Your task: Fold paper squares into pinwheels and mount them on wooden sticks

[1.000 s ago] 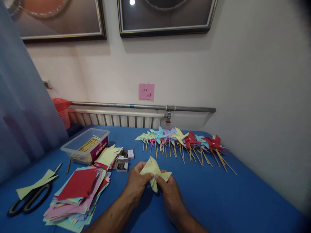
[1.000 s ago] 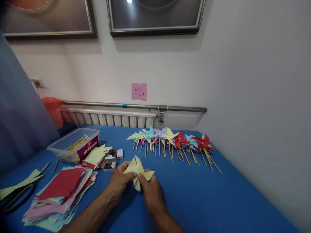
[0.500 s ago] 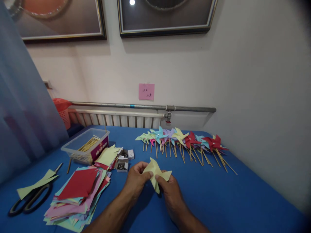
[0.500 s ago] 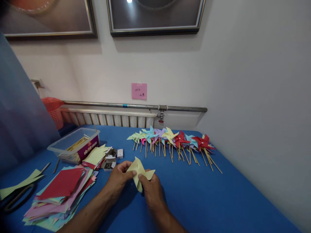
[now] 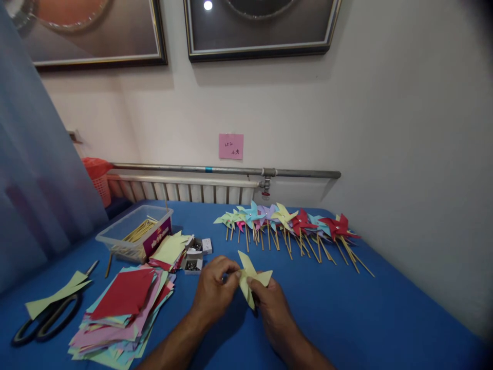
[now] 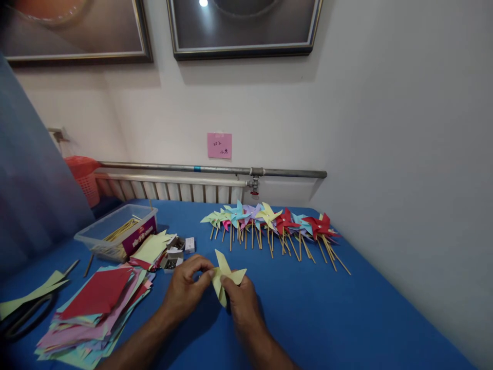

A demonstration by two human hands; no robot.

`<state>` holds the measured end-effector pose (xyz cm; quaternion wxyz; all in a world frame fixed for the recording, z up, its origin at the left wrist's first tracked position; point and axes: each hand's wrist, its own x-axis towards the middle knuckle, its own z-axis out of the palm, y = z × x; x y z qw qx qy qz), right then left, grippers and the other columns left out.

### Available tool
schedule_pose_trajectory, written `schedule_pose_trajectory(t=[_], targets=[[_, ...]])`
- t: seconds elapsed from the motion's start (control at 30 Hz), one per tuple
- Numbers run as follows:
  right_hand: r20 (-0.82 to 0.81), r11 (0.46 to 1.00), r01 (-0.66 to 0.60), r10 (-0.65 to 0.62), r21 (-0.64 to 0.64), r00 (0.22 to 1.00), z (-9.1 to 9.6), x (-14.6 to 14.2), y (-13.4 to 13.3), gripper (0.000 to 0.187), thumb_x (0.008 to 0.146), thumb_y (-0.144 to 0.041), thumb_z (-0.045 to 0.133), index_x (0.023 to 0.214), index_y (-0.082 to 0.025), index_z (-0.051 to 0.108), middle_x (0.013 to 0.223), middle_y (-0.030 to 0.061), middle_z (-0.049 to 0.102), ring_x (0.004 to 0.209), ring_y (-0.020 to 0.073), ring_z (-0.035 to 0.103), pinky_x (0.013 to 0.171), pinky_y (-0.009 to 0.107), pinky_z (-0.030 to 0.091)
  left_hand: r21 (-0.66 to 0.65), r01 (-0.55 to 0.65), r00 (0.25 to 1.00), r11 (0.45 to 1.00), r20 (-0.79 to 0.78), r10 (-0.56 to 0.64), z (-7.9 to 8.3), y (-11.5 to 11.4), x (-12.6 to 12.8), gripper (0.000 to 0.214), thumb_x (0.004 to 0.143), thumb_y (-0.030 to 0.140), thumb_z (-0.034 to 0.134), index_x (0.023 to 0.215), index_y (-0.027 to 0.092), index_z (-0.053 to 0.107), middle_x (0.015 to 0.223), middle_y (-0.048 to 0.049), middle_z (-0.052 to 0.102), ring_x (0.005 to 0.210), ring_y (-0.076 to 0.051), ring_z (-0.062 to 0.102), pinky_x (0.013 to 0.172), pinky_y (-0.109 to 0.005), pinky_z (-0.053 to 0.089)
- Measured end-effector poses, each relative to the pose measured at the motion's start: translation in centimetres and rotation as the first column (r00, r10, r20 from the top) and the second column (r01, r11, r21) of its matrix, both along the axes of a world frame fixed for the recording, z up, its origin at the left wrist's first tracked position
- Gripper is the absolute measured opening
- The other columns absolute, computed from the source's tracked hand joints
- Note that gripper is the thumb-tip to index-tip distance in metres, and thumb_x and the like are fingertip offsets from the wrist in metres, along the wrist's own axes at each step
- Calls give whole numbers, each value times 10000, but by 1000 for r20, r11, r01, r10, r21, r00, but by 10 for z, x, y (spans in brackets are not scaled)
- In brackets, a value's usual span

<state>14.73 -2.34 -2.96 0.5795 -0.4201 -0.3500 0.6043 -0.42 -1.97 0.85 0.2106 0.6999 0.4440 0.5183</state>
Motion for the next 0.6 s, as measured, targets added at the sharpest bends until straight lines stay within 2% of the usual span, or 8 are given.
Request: schedule_pose_trajectory(t=[0.1, 0.2, 0.37, 0.6], targets=[[-29, 1000, -10, 11, 19, 1000, 6, -1, -2, 300, 699, -421, 868, 835, -204, 711, 716, 4, 727, 695, 209, 657, 645, 285, 501, 253, 2, 978, 968, -203, 51, -1, -4, 0, 211, 964, 164, 570, 839, 205, 735, 862, -61, 739, 839, -207, 657, 799, -349, 460], [-19, 1000, 6, -6, 6, 1000, 3, -1, -1, 275, 686, -388, 857, 810, -211, 687, 669, -25, 686, 617, 176, 595, 596, 275, 459, 388, 15, 952, 922, -286, 105, -3, -5, 1, 236, 991, 128, 548, 870, 203, 735, 888, -72, 741, 827, -206, 644, 783, -350, 450], [9, 999, -22, 22, 28, 1000, 1, -1, -2, 241, 683, -365, 833, 804, -207, 698, 664, -25, 676, 608, 172, 567, 596, 278, 442, 511, 44, 933, 858, -329, 148, -3, -3, 0, 229, 1003, 90, 547, 898, 190, 725, 872, -58, 729, 782, -188, 605, 741, -333, 403], [-26, 999, -45, 45, -5, 999, 18, -1, -8, 231, 677, -357, 831, 797, -206, 703, 681, -12, 692, 633, 183, 587, 611, 280, 460, 558, 78, 861, 826, -456, 227, 3, -2, -5, 270, 1008, 100, 523, 828, 188, 704, 843, -54, 692, 777, -202, 552, 728, -364, 362]])
